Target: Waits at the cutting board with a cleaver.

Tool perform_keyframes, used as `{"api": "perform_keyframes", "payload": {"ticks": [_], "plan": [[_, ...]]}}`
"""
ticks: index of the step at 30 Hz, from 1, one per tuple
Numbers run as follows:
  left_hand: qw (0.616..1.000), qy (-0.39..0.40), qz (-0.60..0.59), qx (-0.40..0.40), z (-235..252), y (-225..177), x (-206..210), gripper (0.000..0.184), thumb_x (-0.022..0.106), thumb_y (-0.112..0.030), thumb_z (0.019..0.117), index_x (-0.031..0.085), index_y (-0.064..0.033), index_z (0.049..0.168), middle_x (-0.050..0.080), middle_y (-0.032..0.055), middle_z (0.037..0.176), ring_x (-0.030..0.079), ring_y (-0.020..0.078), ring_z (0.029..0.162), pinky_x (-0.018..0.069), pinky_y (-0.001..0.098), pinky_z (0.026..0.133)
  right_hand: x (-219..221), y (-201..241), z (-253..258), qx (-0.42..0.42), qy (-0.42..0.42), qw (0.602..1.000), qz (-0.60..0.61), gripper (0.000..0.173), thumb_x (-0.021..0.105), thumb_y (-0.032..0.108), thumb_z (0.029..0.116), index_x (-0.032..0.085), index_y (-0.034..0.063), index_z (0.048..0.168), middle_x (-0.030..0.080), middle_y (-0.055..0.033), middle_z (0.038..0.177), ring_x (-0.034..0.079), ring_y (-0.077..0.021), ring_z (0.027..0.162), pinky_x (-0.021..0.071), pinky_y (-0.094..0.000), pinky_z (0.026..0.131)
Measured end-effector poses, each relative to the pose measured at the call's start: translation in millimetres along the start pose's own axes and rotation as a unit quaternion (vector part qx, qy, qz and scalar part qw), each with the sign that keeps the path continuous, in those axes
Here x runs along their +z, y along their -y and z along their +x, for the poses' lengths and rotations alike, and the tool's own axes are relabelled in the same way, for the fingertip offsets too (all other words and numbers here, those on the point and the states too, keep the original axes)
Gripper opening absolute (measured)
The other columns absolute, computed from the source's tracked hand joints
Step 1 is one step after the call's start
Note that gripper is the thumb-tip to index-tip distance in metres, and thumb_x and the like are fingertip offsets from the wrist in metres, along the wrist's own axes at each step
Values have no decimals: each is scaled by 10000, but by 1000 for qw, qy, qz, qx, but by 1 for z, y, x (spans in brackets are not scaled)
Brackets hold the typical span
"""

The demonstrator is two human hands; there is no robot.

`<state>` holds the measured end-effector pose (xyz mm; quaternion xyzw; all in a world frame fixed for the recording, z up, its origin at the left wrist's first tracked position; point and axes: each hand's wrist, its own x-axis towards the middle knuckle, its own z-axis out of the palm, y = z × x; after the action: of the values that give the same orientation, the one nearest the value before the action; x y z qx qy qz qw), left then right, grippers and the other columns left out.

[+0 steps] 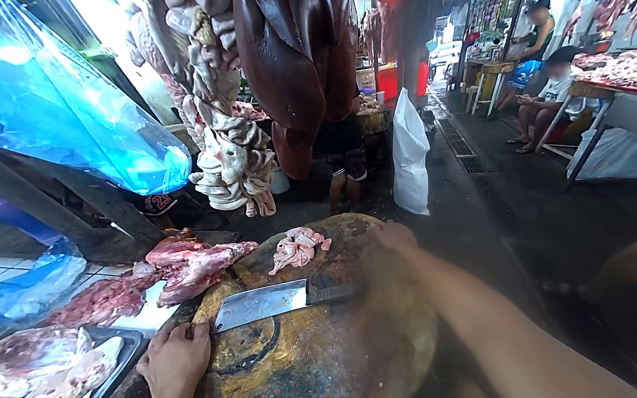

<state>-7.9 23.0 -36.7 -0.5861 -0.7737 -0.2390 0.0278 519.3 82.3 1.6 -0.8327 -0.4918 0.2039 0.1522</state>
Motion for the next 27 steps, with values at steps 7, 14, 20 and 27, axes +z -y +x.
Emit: {"api": "perform_keyframes", "payload": {"ticks": [7,14,20,27], "plan": [[1000,-1,4,1,1,0,1,572,420,-538,1014,732,-84,1168,574,133,1477,438,352,1450,256,636,1186,0,0,-1,1,0,1000,2,807,300,746,990,581,104,1391,661,-181,1319,632,-366,1238,512,-622,974],[1000,4,0,6,-1,-2,-3,579,427,-536,1016,728,-68,1176,567,161,1477,441,372,1442,255,644,1185,0,0,-1,-1,3,1000,8,812,301,741,993,571,92,1401,662,-192,1311,631,-374,1236,508,-626,980],[1000,1,1,6,0,0,0,586,428,-550,1014,730,-75,1174,571,150,1475,444,369,1441,257,645,1182,1,0,0,-1,3,1000,4,812,292,742,994,566,97,1404,666,-187,1307,633,-373,1234,507,-634,976],[1000,3,1,0,0,-2,-1,579,427,-542,1014,730,-73,1171,572,151,1473,439,361,1446,253,635,1188,2,0,1,0,1,1000,1,817,290,750,989,576,99,1392,669,-186,1304,638,-374,1229,512,-634,966]]}}
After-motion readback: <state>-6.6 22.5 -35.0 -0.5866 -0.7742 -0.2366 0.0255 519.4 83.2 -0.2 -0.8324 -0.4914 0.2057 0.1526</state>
